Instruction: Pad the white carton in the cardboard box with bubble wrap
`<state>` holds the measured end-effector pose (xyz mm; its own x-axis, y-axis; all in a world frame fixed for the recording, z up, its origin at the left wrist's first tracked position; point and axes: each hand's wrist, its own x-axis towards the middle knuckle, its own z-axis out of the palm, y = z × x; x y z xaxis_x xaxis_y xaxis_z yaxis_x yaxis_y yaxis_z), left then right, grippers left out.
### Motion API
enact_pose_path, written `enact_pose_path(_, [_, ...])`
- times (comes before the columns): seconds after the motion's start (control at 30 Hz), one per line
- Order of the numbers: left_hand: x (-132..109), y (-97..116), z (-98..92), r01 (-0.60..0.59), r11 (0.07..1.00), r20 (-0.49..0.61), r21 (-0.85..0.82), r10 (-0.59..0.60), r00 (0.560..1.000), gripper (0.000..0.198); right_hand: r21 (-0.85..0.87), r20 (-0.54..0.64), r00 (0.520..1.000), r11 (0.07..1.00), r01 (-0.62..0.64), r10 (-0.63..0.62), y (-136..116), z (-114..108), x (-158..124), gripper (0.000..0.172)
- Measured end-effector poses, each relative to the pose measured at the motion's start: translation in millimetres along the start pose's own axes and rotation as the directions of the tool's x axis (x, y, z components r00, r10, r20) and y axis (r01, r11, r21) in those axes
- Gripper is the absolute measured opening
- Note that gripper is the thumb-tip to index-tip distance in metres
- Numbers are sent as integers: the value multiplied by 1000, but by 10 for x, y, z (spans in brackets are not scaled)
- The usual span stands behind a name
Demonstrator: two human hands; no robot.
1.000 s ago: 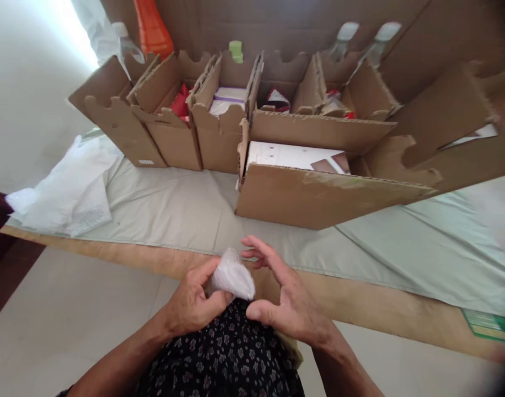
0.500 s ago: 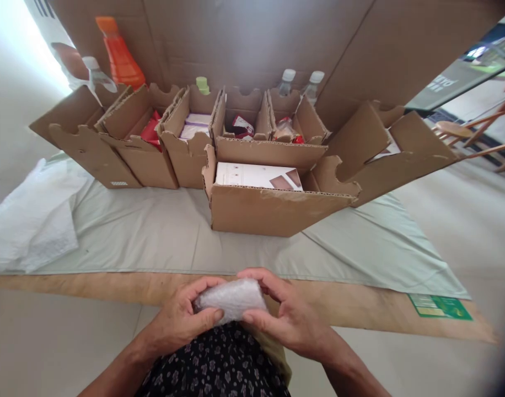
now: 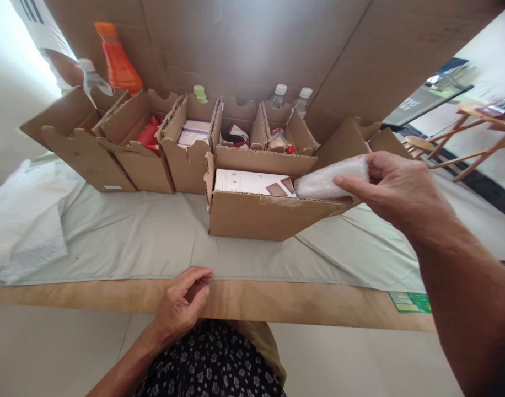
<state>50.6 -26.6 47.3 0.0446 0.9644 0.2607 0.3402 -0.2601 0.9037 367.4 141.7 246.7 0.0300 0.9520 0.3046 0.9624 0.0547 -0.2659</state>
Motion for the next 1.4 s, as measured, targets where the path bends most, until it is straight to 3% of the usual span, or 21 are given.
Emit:
enact_pose_path(0.07, [9, 17, -9, -20, 1000, 11, 7, 20, 1000, 21, -343, 34, 999, 939, -24, 38, -125, -25, 19, 35])
enact_pose_path(0.17, [17, 24, -13, -35, 999, 16, 16, 34, 999, 21, -555, 166, 985, 831, 48, 54, -371, -20, 93, 40])
enact_pose_path(0.3, [6, 11, -7, -55, 998, 8, 44, 54, 998, 20, -444, 464, 885, 873, 203, 30, -522, 72, 325, 35])
enact_pose_path(0.4, [5, 1, -4, -95, 994, 14, 58, 95, 995, 20, -294, 584, 812, 933, 206, 5, -479, 87, 415, 21])
enact_pose_path(0.47, [12, -4, -5, -113, 992, 21, 60, 112, 993, 21, -282, 572, 820, 941, 187, 9, -436, 85, 416, 18])
enact_pose_path(0.63, [28, 2, -7, -114, 992, 19, 47, 113, 993, 20, -459, 459, 888, 856, 237, 1, -419, 169, 430, 26])
enact_pose_path(0.77, [26, 17, -3, -127, 990, 16, 59, 126, 992, 20, -491, 509, 861, 826, 278, 12, -483, 210, 495, 26])
enact_pose_path(0.97, [19, 28, 4, -107, 990, 10, 93, 106, 994, 18, -390, 640, 765, 826, 406, -74, -473, 251, 539, 20])
enact_pose_path(1.1, [11, 37, 14, -102, 990, 9, 101, 101, 995, 18, -309, 619, 775, 866, 393, -131, -400, 277, 531, 21])
enact_pose_path(1.23, [13, 39, 23, -105, 988, 13, 115, 105, 994, 18, -301, 586, 806, 903, 306, -78, -416, 227, 458, 21])
enact_pose_path(1.4, [12, 22, 31, -127, 982, -4, 137, 129, 992, 18, -281, 637, 765, 896, 343, -94, -482, 215, 417, 19])
